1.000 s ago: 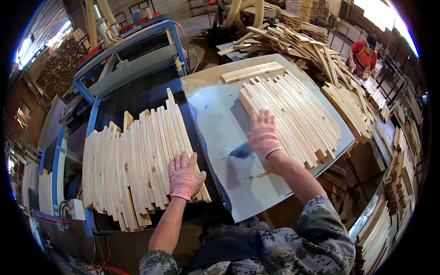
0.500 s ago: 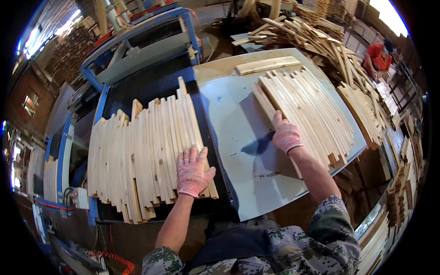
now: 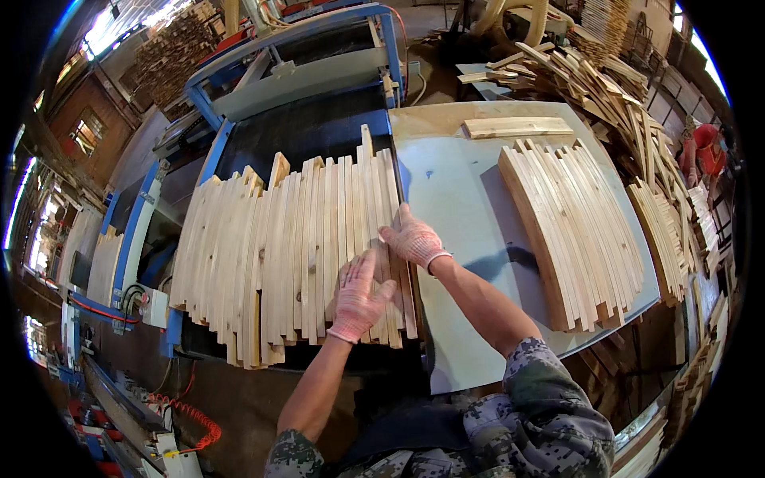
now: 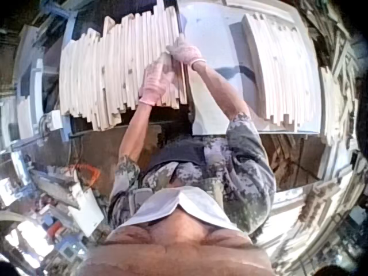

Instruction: The person repeatedly picks up stacks of light-colored wooden planks from a metal table, carries them to a conveyor belt, and places them onto the belt. The person then returns to the table to repeat the process. Other workers are visible in the background.

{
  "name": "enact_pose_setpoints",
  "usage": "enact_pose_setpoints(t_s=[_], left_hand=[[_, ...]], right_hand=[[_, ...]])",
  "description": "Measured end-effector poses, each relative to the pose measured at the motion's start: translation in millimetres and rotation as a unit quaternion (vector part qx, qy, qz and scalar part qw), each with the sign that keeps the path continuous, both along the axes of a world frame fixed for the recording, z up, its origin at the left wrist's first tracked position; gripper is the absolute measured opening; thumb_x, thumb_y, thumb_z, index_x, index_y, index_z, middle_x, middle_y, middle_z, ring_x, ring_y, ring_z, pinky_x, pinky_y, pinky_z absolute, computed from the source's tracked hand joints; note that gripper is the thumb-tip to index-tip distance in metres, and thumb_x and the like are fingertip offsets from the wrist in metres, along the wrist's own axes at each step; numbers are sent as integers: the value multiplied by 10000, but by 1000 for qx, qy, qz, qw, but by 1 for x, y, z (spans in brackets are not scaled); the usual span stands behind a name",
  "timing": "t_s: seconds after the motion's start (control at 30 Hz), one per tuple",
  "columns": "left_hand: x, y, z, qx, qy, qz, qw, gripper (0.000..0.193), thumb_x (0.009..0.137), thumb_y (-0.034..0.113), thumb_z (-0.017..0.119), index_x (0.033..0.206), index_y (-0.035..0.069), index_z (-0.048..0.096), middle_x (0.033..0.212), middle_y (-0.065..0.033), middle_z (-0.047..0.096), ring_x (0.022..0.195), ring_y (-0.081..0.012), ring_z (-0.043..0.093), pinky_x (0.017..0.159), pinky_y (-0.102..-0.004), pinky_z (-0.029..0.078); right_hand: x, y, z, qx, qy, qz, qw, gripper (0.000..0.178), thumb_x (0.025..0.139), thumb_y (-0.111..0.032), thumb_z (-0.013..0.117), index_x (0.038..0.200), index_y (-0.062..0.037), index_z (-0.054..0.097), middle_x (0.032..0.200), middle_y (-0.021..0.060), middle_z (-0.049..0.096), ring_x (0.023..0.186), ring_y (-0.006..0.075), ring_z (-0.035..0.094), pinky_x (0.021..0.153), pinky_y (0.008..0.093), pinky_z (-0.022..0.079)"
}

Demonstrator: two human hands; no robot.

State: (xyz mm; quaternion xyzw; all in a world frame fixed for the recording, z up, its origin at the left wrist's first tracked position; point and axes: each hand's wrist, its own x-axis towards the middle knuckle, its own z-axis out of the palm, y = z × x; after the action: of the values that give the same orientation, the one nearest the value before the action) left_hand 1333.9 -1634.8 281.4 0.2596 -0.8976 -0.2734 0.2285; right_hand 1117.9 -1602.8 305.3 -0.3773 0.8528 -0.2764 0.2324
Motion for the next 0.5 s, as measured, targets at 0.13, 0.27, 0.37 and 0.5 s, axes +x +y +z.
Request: enact_pose_setpoints(t_s=[0.13,0.27,0.37,0.5], left_hand=[[65,-21,29,-32,33,25,999,775,951,304,765,1567,-51,457,1555,-297,528,1469,-441,484,1274,-519,316],[163,-73,42,-40,43,135,989,803,948,281,772,1591,-49,423,1583,-285,504,1492,-449,447,1279,-524,306],[247,-128,48,-100,-16,265,959,845,944,311,771,1610,-41,388,1610,-286,468,1515,-453,407,1283,-531,293],[387,-234,43,-232,-165,453,845,958,929,512,729,1631,-14,346,1637,-299,422,1539,-450,367,1294,-516,267]], right_hand=[[16,0,-27,-77,-83,6,994,779,1007,-478,642,1577,-8,395,1223,263,732,1202,408,695,1034,478,534],[15,33,-66,-194,-223,-45,954,563,1091,-348,638,1555,-49,523,1078,37,729,1013,130,673,924,330,557],[6,47,-93,-295,-374,-140,868,579,1112,-301,616,1594,-12,478,1038,-10,688,836,86,609,733,259,541],[0,35,-120,-333,-282,-126,891,616,1113,-316,617,1627,-22,449,997,-13,673,776,64,578,667,231,503]])
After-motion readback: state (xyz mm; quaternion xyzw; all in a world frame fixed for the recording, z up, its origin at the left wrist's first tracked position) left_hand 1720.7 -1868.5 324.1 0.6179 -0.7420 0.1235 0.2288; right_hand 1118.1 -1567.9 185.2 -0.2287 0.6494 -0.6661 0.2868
